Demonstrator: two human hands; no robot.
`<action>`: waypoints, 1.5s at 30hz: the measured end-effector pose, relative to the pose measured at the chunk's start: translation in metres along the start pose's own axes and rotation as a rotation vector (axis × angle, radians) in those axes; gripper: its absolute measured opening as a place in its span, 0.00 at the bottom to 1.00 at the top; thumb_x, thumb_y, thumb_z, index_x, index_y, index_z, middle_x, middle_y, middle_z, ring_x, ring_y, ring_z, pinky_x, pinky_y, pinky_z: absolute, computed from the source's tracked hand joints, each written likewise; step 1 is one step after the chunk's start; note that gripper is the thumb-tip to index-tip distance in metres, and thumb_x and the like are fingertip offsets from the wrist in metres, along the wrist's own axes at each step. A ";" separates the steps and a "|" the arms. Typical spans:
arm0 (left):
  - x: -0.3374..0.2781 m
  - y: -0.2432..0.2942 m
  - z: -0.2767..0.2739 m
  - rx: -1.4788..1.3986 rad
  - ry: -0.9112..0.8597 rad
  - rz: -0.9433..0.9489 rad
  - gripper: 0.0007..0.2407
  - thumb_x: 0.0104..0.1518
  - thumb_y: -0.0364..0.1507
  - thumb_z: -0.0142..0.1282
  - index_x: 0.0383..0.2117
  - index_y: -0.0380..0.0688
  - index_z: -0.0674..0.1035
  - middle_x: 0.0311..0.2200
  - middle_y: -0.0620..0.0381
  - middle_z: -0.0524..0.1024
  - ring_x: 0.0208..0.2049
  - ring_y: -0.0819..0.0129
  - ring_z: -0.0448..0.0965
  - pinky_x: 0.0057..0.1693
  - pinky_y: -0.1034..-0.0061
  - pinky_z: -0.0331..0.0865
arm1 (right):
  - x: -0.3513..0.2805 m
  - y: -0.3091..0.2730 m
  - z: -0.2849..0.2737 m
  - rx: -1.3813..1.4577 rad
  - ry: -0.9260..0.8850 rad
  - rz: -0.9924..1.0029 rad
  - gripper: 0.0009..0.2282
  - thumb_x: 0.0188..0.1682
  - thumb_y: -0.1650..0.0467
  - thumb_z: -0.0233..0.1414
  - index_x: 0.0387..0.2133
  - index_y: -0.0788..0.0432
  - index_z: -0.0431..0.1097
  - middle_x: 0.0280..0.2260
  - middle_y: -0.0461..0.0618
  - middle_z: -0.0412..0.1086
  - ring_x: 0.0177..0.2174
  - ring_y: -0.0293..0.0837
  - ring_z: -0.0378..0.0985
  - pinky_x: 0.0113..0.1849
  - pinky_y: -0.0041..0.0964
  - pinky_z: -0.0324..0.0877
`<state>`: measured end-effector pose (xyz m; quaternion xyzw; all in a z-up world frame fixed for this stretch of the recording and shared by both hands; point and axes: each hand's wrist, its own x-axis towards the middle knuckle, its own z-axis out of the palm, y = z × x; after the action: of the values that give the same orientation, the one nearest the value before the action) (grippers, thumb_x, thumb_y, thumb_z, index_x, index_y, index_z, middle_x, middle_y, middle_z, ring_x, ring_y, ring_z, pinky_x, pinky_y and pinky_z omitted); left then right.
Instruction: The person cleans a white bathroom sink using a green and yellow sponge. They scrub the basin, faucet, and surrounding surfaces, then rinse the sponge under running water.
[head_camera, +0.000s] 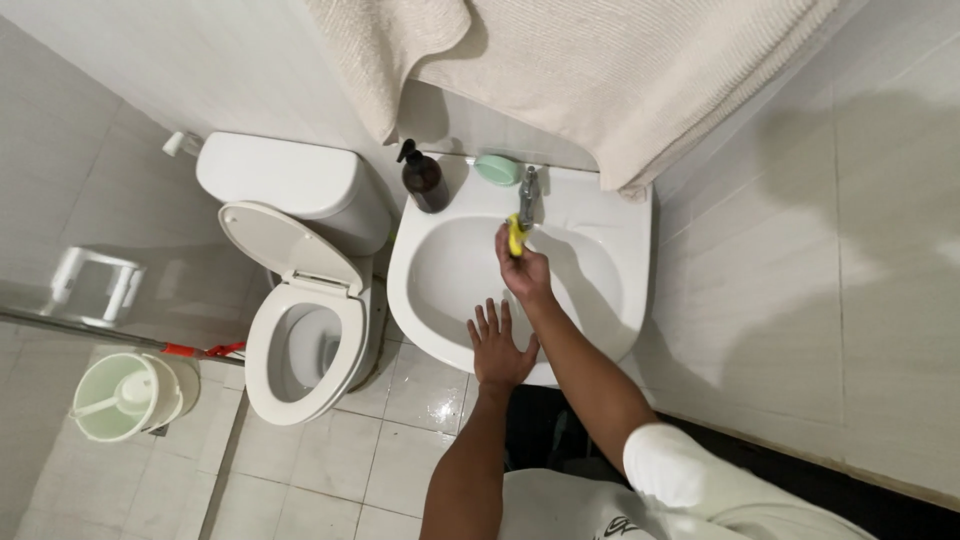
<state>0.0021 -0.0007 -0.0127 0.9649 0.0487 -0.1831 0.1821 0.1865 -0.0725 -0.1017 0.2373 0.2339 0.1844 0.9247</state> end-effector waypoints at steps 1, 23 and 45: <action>0.002 -0.002 0.001 -0.001 0.003 -0.005 0.38 0.58 0.54 0.33 0.74 0.49 0.49 0.75 0.45 0.41 0.75 0.48 0.37 0.75 0.51 0.31 | -0.002 -0.005 -0.002 -0.002 0.002 0.005 0.15 0.51 0.86 0.43 0.52 0.79 0.64 0.53 0.75 0.67 0.55 0.68 0.69 0.60 0.55 0.70; 0.006 -0.007 0.019 -0.014 0.118 -0.011 0.37 0.58 0.54 0.37 0.73 0.48 0.53 0.74 0.45 0.45 0.75 0.47 0.40 0.75 0.51 0.33 | -0.017 -0.025 0.057 -3.183 -0.106 -1.174 0.25 0.46 0.73 0.54 0.60 0.47 0.66 0.50 0.63 0.66 0.47 0.66 0.71 0.46 0.53 0.72; 0.003 -0.004 0.010 -0.037 0.118 -0.059 0.37 0.59 0.54 0.36 0.73 0.47 0.53 0.74 0.44 0.45 0.75 0.46 0.41 0.75 0.51 0.35 | -0.010 -0.046 0.057 -2.925 -0.503 -1.473 0.20 0.39 0.78 0.54 0.47 0.58 0.77 0.43 0.58 0.75 0.52 0.59 0.76 0.55 0.49 0.69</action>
<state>0.0011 -0.0010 -0.0242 0.9686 0.0910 -0.1305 0.1913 0.2183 -0.1351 -0.0780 0.9093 0.2170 0.2556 -0.2464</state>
